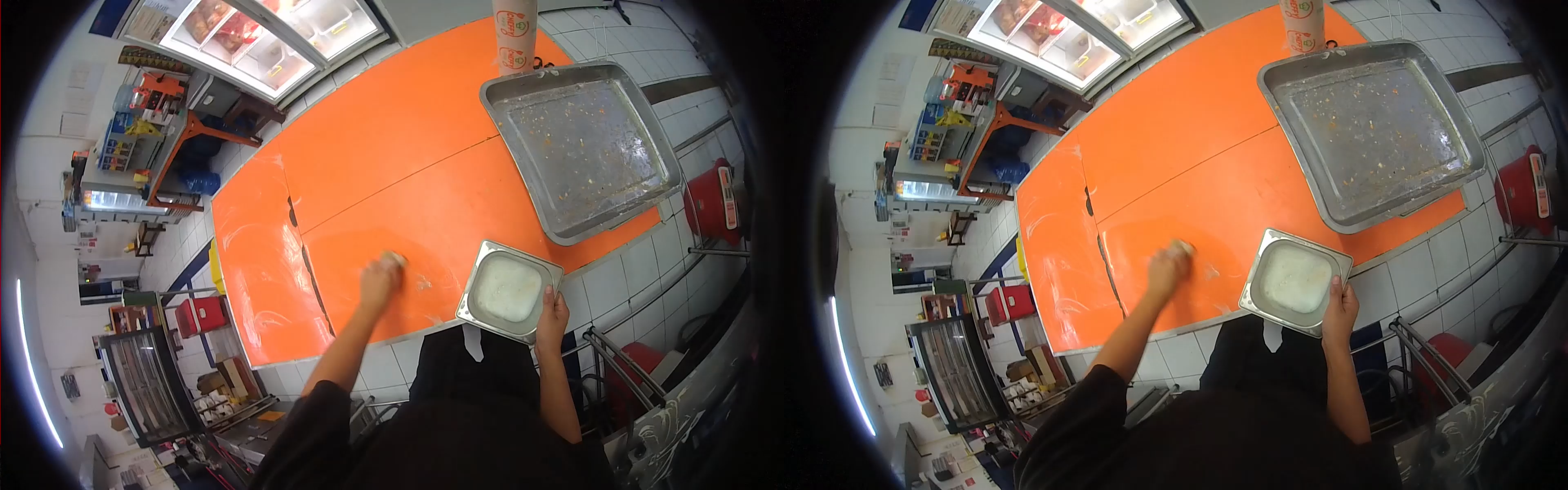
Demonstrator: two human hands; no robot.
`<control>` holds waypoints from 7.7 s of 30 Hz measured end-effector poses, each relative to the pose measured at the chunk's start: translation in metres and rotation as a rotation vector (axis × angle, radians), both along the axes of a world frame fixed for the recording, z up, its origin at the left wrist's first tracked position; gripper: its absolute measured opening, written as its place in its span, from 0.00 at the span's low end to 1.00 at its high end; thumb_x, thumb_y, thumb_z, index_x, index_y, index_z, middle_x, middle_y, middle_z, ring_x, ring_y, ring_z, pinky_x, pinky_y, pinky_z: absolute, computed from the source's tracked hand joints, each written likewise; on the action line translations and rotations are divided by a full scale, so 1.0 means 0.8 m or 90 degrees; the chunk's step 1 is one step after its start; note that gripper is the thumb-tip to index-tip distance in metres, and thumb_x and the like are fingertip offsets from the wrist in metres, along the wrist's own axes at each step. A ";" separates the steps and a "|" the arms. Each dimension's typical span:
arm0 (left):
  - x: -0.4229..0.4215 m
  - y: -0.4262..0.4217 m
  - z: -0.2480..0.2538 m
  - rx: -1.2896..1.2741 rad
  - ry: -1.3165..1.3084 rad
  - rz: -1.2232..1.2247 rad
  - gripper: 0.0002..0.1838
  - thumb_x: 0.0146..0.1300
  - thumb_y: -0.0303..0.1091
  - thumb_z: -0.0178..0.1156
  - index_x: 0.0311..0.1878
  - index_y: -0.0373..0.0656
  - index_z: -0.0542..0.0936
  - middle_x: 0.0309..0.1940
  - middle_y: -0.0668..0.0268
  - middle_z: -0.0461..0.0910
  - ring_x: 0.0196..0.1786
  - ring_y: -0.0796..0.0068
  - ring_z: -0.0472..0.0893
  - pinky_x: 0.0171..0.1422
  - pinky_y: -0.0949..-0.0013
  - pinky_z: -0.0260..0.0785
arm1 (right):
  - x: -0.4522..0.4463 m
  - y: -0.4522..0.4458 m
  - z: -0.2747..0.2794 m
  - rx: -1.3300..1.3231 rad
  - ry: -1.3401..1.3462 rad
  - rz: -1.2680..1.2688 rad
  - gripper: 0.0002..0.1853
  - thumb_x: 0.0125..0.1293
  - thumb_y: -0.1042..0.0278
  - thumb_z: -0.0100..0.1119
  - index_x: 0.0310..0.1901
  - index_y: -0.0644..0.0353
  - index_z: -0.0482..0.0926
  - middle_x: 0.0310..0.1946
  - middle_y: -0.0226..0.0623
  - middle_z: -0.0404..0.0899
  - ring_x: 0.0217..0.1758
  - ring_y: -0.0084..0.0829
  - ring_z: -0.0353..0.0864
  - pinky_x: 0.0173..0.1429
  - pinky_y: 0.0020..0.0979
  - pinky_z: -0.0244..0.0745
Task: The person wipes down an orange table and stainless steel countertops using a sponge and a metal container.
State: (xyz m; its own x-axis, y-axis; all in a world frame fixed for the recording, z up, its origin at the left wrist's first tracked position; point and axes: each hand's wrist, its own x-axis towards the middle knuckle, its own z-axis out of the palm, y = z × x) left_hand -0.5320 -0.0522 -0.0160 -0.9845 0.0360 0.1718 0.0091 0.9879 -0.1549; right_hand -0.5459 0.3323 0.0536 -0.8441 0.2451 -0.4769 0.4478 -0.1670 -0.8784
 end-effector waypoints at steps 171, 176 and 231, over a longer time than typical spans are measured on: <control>-0.236 0.711 -0.013 0.289 -0.102 -0.196 0.27 0.74 0.43 0.41 0.74 0.47 0.65 0.77 0.53 0.57 0.79 0.50 0.54 0.79 0.37 0.41 | 0.199 0.351 0.033 -0.037 0.043 -0.458 0.14 0.67 0.76 0.50 0.54 0.60 0.71 0.49 0.38 0.78 0.51 0.30 0.79 0.57 0.32 0.74; -0.152 0.483 0.006 0.330 -0.036 -0.185 0.22 0.66 0.31 0.50 0.63 0.40 0.74 0.63 0.54 0.72 0.63 0.50 0.71 0.65 0.39 0.59 | 0.175 0.410 0.002 -0.108 0.011 -0.426 0.13 0.67 0.76 0.50 0.53 0.60 0.72 0.49 0.37 0.79 0.49 0.29 0.80 0.56 0.32 0.75; -0.289 0.865 0.050 0.250 -0.024 0.428 0.20 0.68 0.33 0.55 0.62 0.40 0.78 0.53 0.46 0.74 0.54 0.45 0.72 0.61 0.47 0.64 | -0.510 0.943 0.013 -0.089 0.023 -0.121 0.16 0.67 0.74 0.51 0.56 0.62 0.72 0.52 0.38 0.78 0.54 0.31 0.78 0.60 0.33 0.73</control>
